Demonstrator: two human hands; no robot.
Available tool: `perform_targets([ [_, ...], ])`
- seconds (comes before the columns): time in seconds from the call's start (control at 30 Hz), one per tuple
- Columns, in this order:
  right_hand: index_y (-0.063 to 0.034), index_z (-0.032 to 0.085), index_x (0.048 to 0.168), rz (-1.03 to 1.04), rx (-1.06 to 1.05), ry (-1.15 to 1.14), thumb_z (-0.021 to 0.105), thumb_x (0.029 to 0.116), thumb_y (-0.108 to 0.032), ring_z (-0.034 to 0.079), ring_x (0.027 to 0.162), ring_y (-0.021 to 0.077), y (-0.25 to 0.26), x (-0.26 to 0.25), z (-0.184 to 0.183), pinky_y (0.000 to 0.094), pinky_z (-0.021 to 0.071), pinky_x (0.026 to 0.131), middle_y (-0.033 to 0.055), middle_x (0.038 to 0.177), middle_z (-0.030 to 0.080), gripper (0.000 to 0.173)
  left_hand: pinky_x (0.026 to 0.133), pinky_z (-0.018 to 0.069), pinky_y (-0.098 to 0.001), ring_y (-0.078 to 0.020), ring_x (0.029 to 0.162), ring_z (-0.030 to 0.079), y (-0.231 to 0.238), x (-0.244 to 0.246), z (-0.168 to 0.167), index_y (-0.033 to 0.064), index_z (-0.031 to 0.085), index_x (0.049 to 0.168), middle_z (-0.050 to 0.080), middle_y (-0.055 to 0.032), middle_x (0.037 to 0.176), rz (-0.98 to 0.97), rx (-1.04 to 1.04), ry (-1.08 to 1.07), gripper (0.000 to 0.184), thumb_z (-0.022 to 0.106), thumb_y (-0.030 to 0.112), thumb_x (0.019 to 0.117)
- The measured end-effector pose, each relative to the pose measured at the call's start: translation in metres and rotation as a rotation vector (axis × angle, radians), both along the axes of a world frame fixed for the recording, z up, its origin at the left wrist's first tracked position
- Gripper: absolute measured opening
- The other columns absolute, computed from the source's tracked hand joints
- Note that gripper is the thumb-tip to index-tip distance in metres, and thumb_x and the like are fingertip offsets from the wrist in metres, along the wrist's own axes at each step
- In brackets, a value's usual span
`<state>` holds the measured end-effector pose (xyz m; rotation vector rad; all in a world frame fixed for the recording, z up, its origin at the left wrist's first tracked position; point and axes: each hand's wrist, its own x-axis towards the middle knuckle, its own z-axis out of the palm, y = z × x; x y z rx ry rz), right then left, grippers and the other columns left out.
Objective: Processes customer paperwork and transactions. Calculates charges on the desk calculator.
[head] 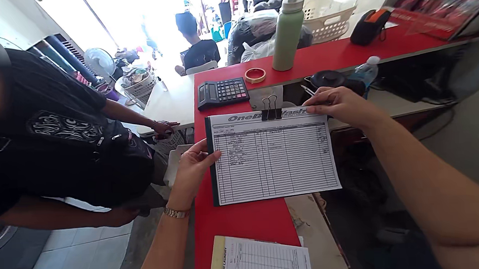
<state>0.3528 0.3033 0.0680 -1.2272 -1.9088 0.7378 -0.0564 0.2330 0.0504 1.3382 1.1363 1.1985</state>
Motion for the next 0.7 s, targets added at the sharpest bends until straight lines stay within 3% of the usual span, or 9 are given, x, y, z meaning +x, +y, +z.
perform_targets([
  [0.17,-0.0037,0.076,0.104,-0.022,-0.058,0.040,0.068,0.0959,-0.005,0.064,0.088,0.0131,0.002,0.000,-0.005,0.0290,0.0566,0.080,0.0073,0.099,0.064,0.012,0.084,0.0619,-0.0332,-0.0182,0.088,0.073,0.005,0.002,-0.007,0.0017,0.067,0.128,0.074,-0.0113,0.104,-0.005,-0.028,0.017,0.038,0.072,-0.003,0.0909],
  [0.23,-0.0038,0.076,0.103,-0.057,-0.074,0.025,0.069,0.0961,-0.005,0.065,0.090,0.0152,0.002,-0.002,-0.010,0.0334,0.0566,0.082,0.0084,0.099,0.065,0.011,0.084,0.0616,-0.0323,-0.0170,0.089,0.073,0.007,0.000,-0.013,0.0023,0.066,0.130,0.074,-0.0105,0.105,-0.012,-0.041,0.056,0.038,0.071,-0.002,0.0922],
  [0.3,-0.0025,0.076,0.102,-0.119,-0.081,-0.008,0.069,0.0960,-0.007,0.065,0.092,0.0224,-0.001,-0.006,-0.015,0.0456,0.0547,0.083,0.0124,0.101,0.067,0.010,0.088,0.0603,-0.0312,-0.0154,0.096,0.072,0.012,-0.004,-0.018,0.0032,0.062,0.137,0.073,-0.0091,0.113,-0.023,-0.034,0.152,0.042,0.070,0.004,0.0952],
  [0.4,-0.0038,0.076,0.100,-0.261,-0.188,-0.047,0.069,0.0985,-0.012,0.066,0.086,0.0261,-0.011,-0.011,-0.017,0.0511,0.0551,0.078,0.0144,0.099,0.069,0.010,0.098,0.0568,-0.0331,-0.0172,0.114,0.067,0.007,-0.012,-0.022,0.0038,0.060,0.141,0.064,-0.0114,0.134,-0.027,-0.019,0.266,0.046,0.070,0.012,0.0964],
  [0.47,-0.0035,0.076,0.100,-0.329,-0.279,-0.012,0.070,0.0984,-0.013,0.068,0.079,0.0241,-0.017,-0.012,-0.026,0.0493,0.0565,0.076,0.0140,0.091,0.072,0.011,0.102,0.0550,-0.0342,-0.0185,0.123,0.064,-0.007,-0.021,-0.019,0.0055,0.059,0.142,0.062,-0.0113,0.139,-0.032,0.009,0.333,0.047,0.069,0.017,0.0970],
  [0.57,-0.0012,0.073,0.109,-0.386,-0.371,0.106,0.072,0.0952,-0.011,0.068,0.078,0.0222,-0.033,-0.015,-0.045,0.0444,0.0583,0.073,0.0145,0.092,0.071,0.017,0.102,0.0566,-0.0354,-0.0199,0.123,0.065,-0.041,-0.036,-0.013,0.0067,0.061,0.140,0.064,-0.0093,0.137,-0.085,0.097,0.424,0.047,0.067,0.027,0.0989],
  [0.7,-0.0043,0.067,0.131,-0.557,-0.440,0.236,0.061,0.0952,-0.001,0.057,0.060,0.0144,-0.065,-0.036,-0.058,0.0292,0.0492,0.051,0.0124,0.091,0.063,0.036,0.094,0.0601,-0.0321,-0.0126,0.113,0.068,-0.107,-0.053,-0.011,0.0145,0.066,0.137,0.069,-0.0030,0.128,-0.068,0.283,0.649,0.043,0.063,0.038,0.1004],
])
